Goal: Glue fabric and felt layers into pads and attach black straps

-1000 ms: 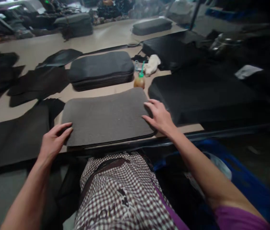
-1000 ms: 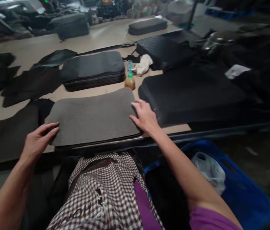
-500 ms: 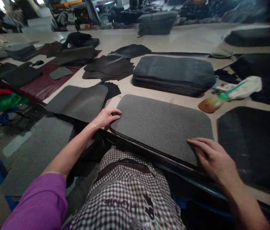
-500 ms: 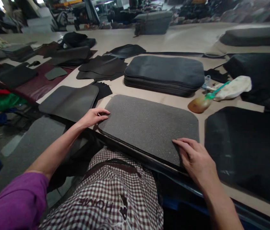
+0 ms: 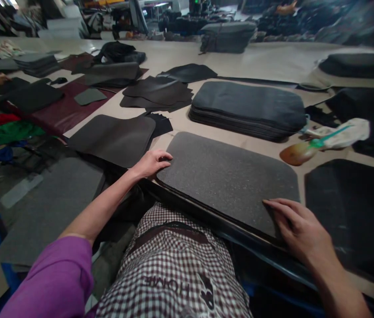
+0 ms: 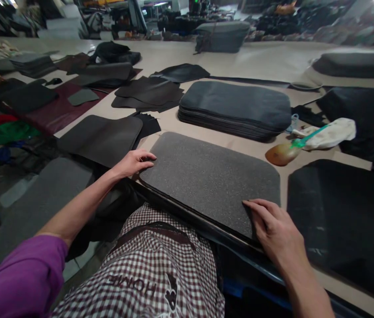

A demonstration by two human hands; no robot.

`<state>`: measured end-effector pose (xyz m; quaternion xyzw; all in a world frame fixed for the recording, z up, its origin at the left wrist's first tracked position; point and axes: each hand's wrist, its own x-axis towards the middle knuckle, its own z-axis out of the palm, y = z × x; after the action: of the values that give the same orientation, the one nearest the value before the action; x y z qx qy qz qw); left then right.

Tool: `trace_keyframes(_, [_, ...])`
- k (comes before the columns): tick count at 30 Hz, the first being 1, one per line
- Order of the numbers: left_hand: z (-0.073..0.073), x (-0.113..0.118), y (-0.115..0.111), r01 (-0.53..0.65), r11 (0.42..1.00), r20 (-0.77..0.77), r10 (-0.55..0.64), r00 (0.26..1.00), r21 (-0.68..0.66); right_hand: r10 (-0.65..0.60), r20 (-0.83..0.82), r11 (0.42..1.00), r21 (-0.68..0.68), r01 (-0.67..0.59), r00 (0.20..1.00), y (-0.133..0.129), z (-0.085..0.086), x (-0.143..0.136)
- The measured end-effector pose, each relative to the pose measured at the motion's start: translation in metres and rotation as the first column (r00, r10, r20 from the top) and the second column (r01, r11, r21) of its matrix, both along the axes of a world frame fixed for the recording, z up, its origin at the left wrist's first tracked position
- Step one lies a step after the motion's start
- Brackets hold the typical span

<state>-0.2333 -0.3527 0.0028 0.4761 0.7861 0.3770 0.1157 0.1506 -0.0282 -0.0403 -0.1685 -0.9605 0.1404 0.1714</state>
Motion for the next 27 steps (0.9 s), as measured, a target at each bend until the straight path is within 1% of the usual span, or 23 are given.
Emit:
trace_keyframes(4, [-0.006, 0.004, 0.0, -0.02, 0.999, -0.153, 0.014, 0.988, -0.033, -0.006, -0.005, 1.0, -0.002, 0.006, 1.0, -0.001, 0.0, -0.001])
trace_keyframes(6, [-0.007, 0.008, -0.002, -0.057, 0.998, -0.243, 0.049, 0.969, -0.025, -0.011, -0.008, 1.0, 0.009, 0.011, 1.0, -0.003, -0.001, 0.0])
trace_keyframes(8, [-0.008, 0.011, -0.005, -0.103, 0.994, -0.305, 0.085, 0.948, -0.044, -0.011, -0.019, 1.0, 0.018, 0.011, 1.0, -0.003, -0.003, 0.0])
trace_keyframes(11, [-0.002, 0.017, -0.002, -0.177, 0.979, -0.344, 0.13, 0.93, -0.106, 0.005, -0.042, 0.999, 0.047, -0.003, 0.999, -0.003, -0.008, 0.002])
trace_keyframes(13, [0.006, 0.023, 0.009, -0.185, 0.976, -0.381, 0.13, 0.915, -0.111, 0.017, -0.049, 0.998, 0.057, -0.014, 0.999, -0.002, -0.011, 0.002])
trace_keyframes(14, [0.01, 0.028, 0.018, -0.158, 0.981, -0.404, 0.101, 0.909, -0.109, 0.023, -0.052, 0.998, 0.053, -0.021, 0.998, -0.001, -0.012, 0.001])
trace_keyframes(16, [0.017, 0.037, 0.04, -0.034, 0.989, -0.448, -0.035, 0.893, -0.145, 0.021, -0.062, 0.999, 0.032, -0.019, 0.998, 0.002, -0.011, 0.0])
trace_keyframes(18, [0.018, 0.044, 0.064, 0.108, 0.965, -0.483, -0.214, 0.849, -0.237, -0.002, -0.079, 1.0, 0.006, 0.002, 0.997, 0.001, -0.006, -0.002])
trace_keyframes(19, [0.016, 0.047, 0.074, 0.151, 0.946, -0.499, -0.283, 0.819, -0.288, -0.02, -0.088, 1.0, -0.013, 0.019, 0.996, -0.001, -0.002, -0.003])
trace_keyframes(21, [0.006, 0.048, 0.09, 0.171, 0.915, -0.537, -0.358, 0.764, -0.366, -0.053, -0.097, 0.997, -0.067, 0.047, 0.994, -0.008, 0.007, -0.003])
trace_keyframes(24, [-0.014, 0.04, 0.101, 0.158, 0.9, -0.584, -0.388, 0.713, -0.406, -0.087, -0.1, 0.983, -0.169, 0.07, 0.991, -0.017, 0.021, -0.005])
trace_keyframes(26, [-0.027, 0.032, 0.103, 0.172, 0.901, -0.609, -0.401, 0.684, -0.399, -0.133, -0.106, 0.966, -0.237, 0.105, 0.985, -0.013, 0.03, -0.011])
trace_keyframes(27, [-0.032, 0.028, 0.104, 0.181, 0.902, -0.621, -0.404, 0.671, -0.391, -0.18, -0.118, 0.952, -0.27, 0.143, 0.977, -0.007, 0.034, -0.015])
